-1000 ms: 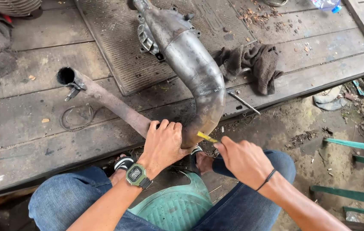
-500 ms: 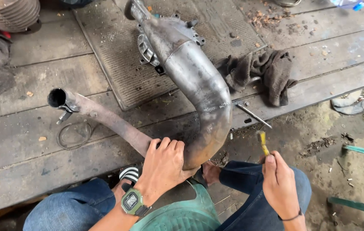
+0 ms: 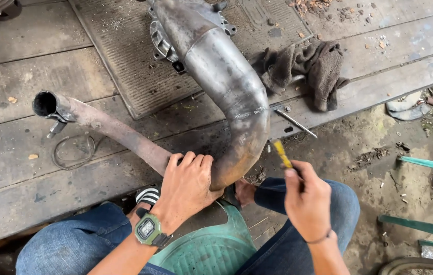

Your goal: Cleaning a motorcycle exhaust pipe by scrubbing it with a small brush to remove surface debris.

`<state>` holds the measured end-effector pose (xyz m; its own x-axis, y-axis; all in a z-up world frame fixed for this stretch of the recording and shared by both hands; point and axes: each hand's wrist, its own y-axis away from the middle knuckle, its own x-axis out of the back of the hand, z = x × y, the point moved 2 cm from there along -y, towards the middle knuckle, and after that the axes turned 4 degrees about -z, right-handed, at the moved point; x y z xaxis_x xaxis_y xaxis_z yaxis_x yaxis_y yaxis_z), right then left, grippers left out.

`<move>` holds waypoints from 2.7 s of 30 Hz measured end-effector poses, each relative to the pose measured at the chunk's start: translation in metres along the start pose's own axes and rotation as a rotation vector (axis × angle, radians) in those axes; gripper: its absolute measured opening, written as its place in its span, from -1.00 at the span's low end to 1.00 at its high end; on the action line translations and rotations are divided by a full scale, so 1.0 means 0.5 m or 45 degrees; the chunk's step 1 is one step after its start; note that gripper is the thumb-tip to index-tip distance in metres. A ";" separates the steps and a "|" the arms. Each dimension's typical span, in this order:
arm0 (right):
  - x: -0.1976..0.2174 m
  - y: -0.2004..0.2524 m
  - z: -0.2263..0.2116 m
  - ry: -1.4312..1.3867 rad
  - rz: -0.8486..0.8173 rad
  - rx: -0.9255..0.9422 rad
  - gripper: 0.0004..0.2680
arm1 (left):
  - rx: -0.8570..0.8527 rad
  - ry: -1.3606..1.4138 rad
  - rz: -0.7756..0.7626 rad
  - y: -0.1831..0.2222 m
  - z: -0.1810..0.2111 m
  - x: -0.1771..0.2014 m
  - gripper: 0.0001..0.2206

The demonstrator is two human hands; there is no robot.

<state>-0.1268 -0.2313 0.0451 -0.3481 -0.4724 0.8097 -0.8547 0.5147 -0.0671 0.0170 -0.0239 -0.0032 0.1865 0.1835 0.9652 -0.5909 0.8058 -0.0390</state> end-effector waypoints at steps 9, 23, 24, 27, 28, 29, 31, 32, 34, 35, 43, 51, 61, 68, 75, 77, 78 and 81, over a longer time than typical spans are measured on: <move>-0.009 0.013 -0.072 0.075 -0.245 0.033 -0.84 | 0.004 -0.038 0.013 0.000 -0.002 -0.008 -0.47; 0.010 0.018 -0.103 0.383 -0.455 0.146 -0.78 | -0.004 -0.061 0.076 0.010 0.004 -0.014 -0.39; 0.001 0.029 -0.110 0.374 -0.569 0.140 -0.78 | -0.010 -0.063 0.076 0.008 0.003 -0.014 -0.40; 0.021 -0.014 -0.104 0.320 -0.431 0.108 -0.80 | -0.013 -0.067 0.083 0.006 0.001 -0.016 -0.37; 0.012 0.009 -0.107 0.324 -0.437 0.111 -0.80 | -0.007 -0.062 0.084 0.013 0.006 -0.018 -0.37; -0.001 0.026 -0.112 0.348 -0.508 0.118 -0.82 | -0.007 -0.035 0.068 0.011 0.004 -0.017 -0.41; -0.008 0.035 -0.116 0.371 -0.577 0.126 -0.84 | -0.008 -0.009 0.054 0.007 0.003 -0.014 -0.45; -0.002 0.028 -0.113 0.366 -0.525 0.074 -0.83 | -0.012 -0.021 0.026 0.007 0.003 -0.015 -0.45; -0.006 0.010 -0.120 0.367 -0.495 0.041 -0.82 | 0.013 -0.025 -0.002 0.006 0.001 -0.016 -0.44; -0.013 0.009 -0.131 0.369 -0.471 0.065 -0.83 | 0.001 -0.040 0.001 0.007 0.001 -0.015 -0.45; -0.004 0.031 -0.130 0.470 -0.554 -0.106 -0.79 | 0.015 -0.034 -0.011 0.010 0.001 -0.020 -0.42; 0.013 0.046 -0.139 0.510 -0.466 -0.161 -0.77 | -0.027 0.140 -0.063 0.013 0.002 -0.009 -0.44; 0.017 0.025 -0.171 0.568 -0.513 -0.125 -0.75 | -0.027 0.092 0.017 0.013 -0.001 -0.017 -0.43; 0.007 -0.009 -0.172 0.569 -0.478 -0.096 -0.74 | -0.039 0.098 -0.014 0.012 -0.001 -0.016 -0.44; 0.028 -0.006 -0.148 0.651 -0.480 -0.107 -0.73 | -0.013 0.089 -0.014 0.012 0.005 -0.003 -0.41; 0.016 0.017 -0.159 0.656 -0.493 -0.122 -0.74 | -0.030 0.103 -0.041 0.012 0.006 -0.011 -0.41; 0.009 0.022 -0.168 0.662 -0.504 -0.115 -0.75 | -0.030 0.112 -0.055 0.011 0.001 -0.011 -0.40; 0.020 0.037 -0.151 0.547 -0.646 -0.113 -0.82 | 0.009 -0.073 0.035 0.010 0.009 -0.013 -0.42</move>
<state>-0.1169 -0.1725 0.0961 0.2887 -0.3538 0.8896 -0.8307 0.3695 0.4165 0.0093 -0.0236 -0.0085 0.1251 0.1728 0.9770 -0.6005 0.7970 -0.0640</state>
